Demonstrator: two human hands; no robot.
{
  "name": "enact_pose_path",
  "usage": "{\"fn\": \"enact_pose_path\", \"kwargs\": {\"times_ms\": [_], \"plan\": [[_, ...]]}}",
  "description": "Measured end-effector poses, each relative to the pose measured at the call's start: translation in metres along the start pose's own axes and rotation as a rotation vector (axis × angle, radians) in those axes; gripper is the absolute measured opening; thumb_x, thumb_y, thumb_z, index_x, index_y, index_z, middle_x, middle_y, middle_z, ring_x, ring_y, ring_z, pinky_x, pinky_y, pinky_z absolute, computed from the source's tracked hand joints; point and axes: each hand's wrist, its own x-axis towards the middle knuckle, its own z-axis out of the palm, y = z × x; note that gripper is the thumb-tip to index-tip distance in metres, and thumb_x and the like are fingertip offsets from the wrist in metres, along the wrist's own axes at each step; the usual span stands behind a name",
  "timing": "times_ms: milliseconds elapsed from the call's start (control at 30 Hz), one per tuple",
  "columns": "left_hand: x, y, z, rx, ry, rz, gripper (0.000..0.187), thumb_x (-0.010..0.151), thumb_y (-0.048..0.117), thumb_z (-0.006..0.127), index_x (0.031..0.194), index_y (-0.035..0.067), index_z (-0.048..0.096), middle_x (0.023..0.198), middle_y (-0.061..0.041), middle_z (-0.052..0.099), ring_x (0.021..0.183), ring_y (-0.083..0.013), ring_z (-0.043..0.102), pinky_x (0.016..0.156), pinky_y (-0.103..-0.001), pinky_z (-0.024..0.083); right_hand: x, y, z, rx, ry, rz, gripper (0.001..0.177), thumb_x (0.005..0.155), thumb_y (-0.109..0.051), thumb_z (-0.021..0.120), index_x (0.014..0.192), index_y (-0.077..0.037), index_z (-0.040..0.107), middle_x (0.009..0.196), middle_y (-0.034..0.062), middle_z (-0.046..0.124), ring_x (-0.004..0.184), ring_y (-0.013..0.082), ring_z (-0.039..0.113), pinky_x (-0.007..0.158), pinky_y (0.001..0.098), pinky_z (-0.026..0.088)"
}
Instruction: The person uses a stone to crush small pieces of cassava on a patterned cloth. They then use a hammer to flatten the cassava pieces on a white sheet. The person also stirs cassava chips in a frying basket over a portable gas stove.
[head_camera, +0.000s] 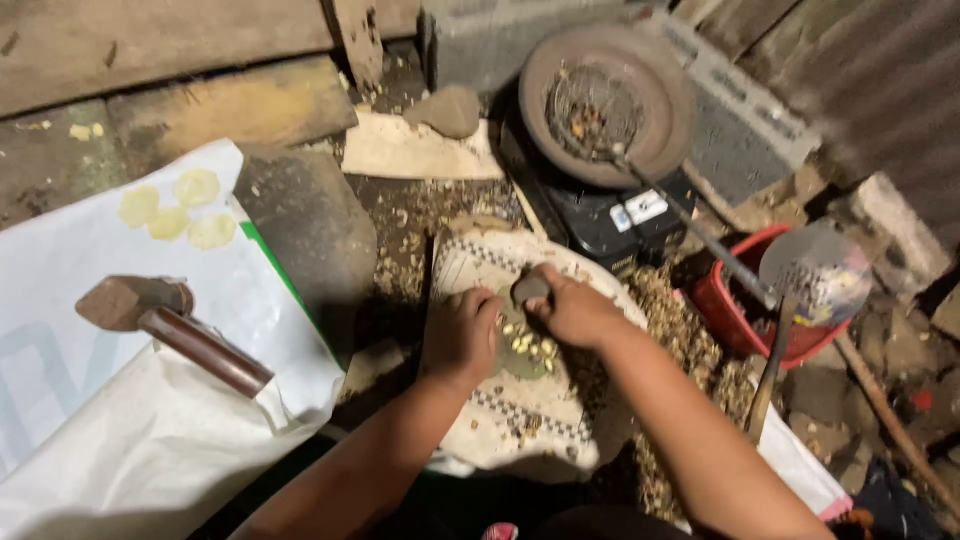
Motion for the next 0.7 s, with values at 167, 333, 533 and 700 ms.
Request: {"fn": "enact_pose_path", "kwargs": {"times_ms": [167, 333, 533, 700], "plan": [[-0.005, 0.000, -0.004, -0.026, -0.088, -0.045, 0.034, 0.085, 0.017, 0.061, 0.117, 0.023, 0.069, 0.115, -0.001, 0.062, 0.103, -0.0278, 0.066, 0.081, -0.043, 0.055, 0.002, 0.002, 0.039, -0.359, 0.157, -0.098, 0.046, 0.099, -0.041, 0.054, 0.141, -0.027, 0.043, 0.132, 0.0205, 0.060, 0.108, 0.0442, 0.070, 0.092, 0.0562, 0.057], [0.006, 0.008, -0.021, -0.085, -0.088, -0.058, 0.030, 0.086, 0.018, 0.065, 0.114, 0.024, 0.072, 0.112, 0.000, 0.064, 0.103, -0.0279, 0.066, 0.083, -0.042, 0.054, -0.031, 0.010, 0.032, -0.008, 0.208, -0.046, 0.051, 0.102, -0.038, 0.052, 0.149, -0.025, 0.037, 0.131, 0.0271, 0.057, 0.114, 0.0521, 0.064, 0.098, 0.0605, 0.053], [0.009, 0.001, -0.017, -0.193, -0.154, -0.001, 0.019, 0.085, 0.026, 0.073, 0.103, 0.025, 0.077, 0.103, 0.002, 0.066, 0.099, -0.0261, 0.066, 0.084, -0.042, 0.053, -0.040, 0.023, 0.025, 0.048, 0.175, 0.052, 0.052, 0.101, -0.046, 0.052, 0.149, -0.036, 0.036, 0.135, 0.0226, 0.060, 0.127, 0.0463, 0.059, 0.108, 0.0590, 0.047], [0.012, -0.009, 0.020, -0.087, -0.126, 0.068, 0.008, 0.088, 0.027, 0.067, 0.082, 0.024, 0.072, 0.080, -0.001, 0.062, 0.085, -0.0273, 0.066, 0.082, -0.040, 0.051, -0.049, 0.014, 0.022, 0.072, 0.142, 0.061, 0.051, 0.100, -0.045, 0.052, 0.149, -0.037, 0.037, 0.133, 0.0234, 0.061, 0.127, 0.0464, 0.059, 0.108, 0.0587, 0.047]]}}
